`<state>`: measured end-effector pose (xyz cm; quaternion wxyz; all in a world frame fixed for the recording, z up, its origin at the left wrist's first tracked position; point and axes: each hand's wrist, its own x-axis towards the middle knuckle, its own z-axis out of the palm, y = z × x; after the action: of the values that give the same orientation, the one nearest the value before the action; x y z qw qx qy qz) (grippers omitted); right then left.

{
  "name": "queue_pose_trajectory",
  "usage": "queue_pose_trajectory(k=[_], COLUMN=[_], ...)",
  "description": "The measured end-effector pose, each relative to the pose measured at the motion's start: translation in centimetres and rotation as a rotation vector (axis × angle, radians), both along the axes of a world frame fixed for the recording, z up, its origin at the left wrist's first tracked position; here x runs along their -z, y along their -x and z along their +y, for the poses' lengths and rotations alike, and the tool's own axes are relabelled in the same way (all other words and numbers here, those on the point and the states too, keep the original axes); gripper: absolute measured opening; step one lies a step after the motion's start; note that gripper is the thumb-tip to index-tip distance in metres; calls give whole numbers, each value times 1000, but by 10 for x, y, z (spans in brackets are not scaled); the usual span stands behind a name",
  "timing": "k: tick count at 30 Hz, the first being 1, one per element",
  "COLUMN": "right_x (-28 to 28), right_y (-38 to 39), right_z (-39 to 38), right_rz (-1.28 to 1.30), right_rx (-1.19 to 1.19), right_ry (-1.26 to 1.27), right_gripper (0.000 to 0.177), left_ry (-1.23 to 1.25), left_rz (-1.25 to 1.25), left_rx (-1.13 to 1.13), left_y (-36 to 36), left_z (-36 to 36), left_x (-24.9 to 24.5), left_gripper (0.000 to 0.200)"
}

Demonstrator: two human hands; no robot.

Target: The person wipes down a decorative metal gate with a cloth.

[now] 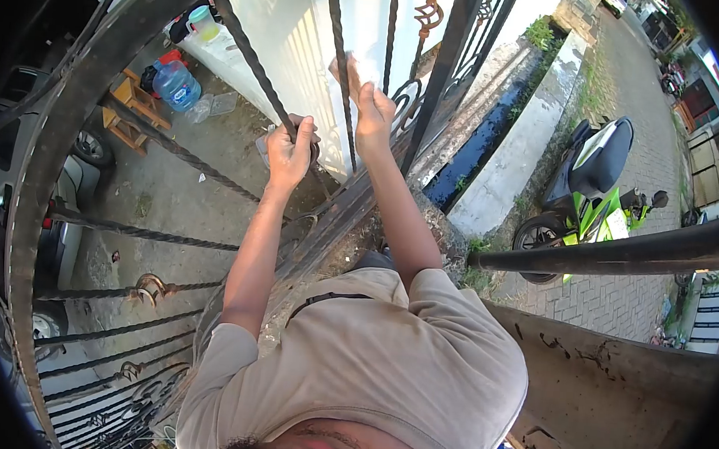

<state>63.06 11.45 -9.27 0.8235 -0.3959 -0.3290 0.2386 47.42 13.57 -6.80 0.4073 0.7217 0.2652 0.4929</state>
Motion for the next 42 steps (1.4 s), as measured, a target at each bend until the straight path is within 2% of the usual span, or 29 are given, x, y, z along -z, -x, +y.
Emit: queue_pose_trajectory(k=[2,3,4,6,7,10,11,13,14,16,17,19,20,21,22,23,24,25,26,27,29,31,33,34,37,39,42], right_x=[61,78,74,64,39,-84,-91,-62,-16,70,72,67,56,59,11,-59,-63,-65,-35,-34,22,34,54,41,32,33,32], right_y=[1,4,1,-11,-17,-23,-31,-31,-36,-30,-29,-27,-36,-50,-42,-19,-21,-25,-28,-14,-10,4,12,21,37,44,52], right_z=[-15,-21,-22,-20,-9,6,15,16,13,-1,-4,-14,-5,11,14,3,6,14,22,9,1,-3,7,7,9,15,26], right_rz=[-52,6,-10,53,77,-95,-136,-20,-145,-194,-194,-177,-168,-115,-101,-39,-71,-99,-67,-77,-201,-94,169,285,370,249,170], right_rx=[30,9,-11,-239,-280,-437,-464,-539,-446,-358,-371,-404,-454,-490,-442,-377,-401,-422,-419,-389,-244,-222,-175,-174,-40,159,282], right_ry=[147,213,208,288,209,-86,-96,-95,101,311,318,356,339,284,148,55,0,-58,-54,48,247,247,177,167,180,216,166], right_gripper=[38,39,39,44,42,40,40,45,47,45,45,45,43,45,44,42,40,40,43,44,43,40,37,34,34,33,35], left_ry=[-43,3,4,5,5,-16,-15,11,35,63,72,295,340,405,321,238,245,326,399,390,356,359,491,426,395,395,253], left_rz=[34,39,76,107,109,103,99,94,78,62,63,-27,-27,-40,-54,-69,-63,-70,-77,-71,-90,-96,-15,-39,-80,-93,-130], left_rx=[-28,4,9,10,13,-32,-54,-23,1,50,38,233,260,260,251,241,243,239,237,245,228,232,242,227,247,246,46], left_y=[2,3,3,0,0,-3,-3,-1,0,2,3,7,9,9,8,8,9,9,9,9,7,7,10,8,8,4,-9], left_z=[1,1,2,3,5,2,1,1,3,7,8,10,7,3,7,9,6,3,2,3,2,0,-4,-4,-3,-5,-1], left_x=[2,1,-3,-8,-8,-2,-2,4,7,5,7,7,5,-1,6,13,11,6,2,0,0,-4,-12,-10,-7,-6,2], left_gripper=[24,23,23,24,24,24,25,27,27,35,35,47,54,53,52,52,52,51,49,49,47,45,47,47,48,49,49])
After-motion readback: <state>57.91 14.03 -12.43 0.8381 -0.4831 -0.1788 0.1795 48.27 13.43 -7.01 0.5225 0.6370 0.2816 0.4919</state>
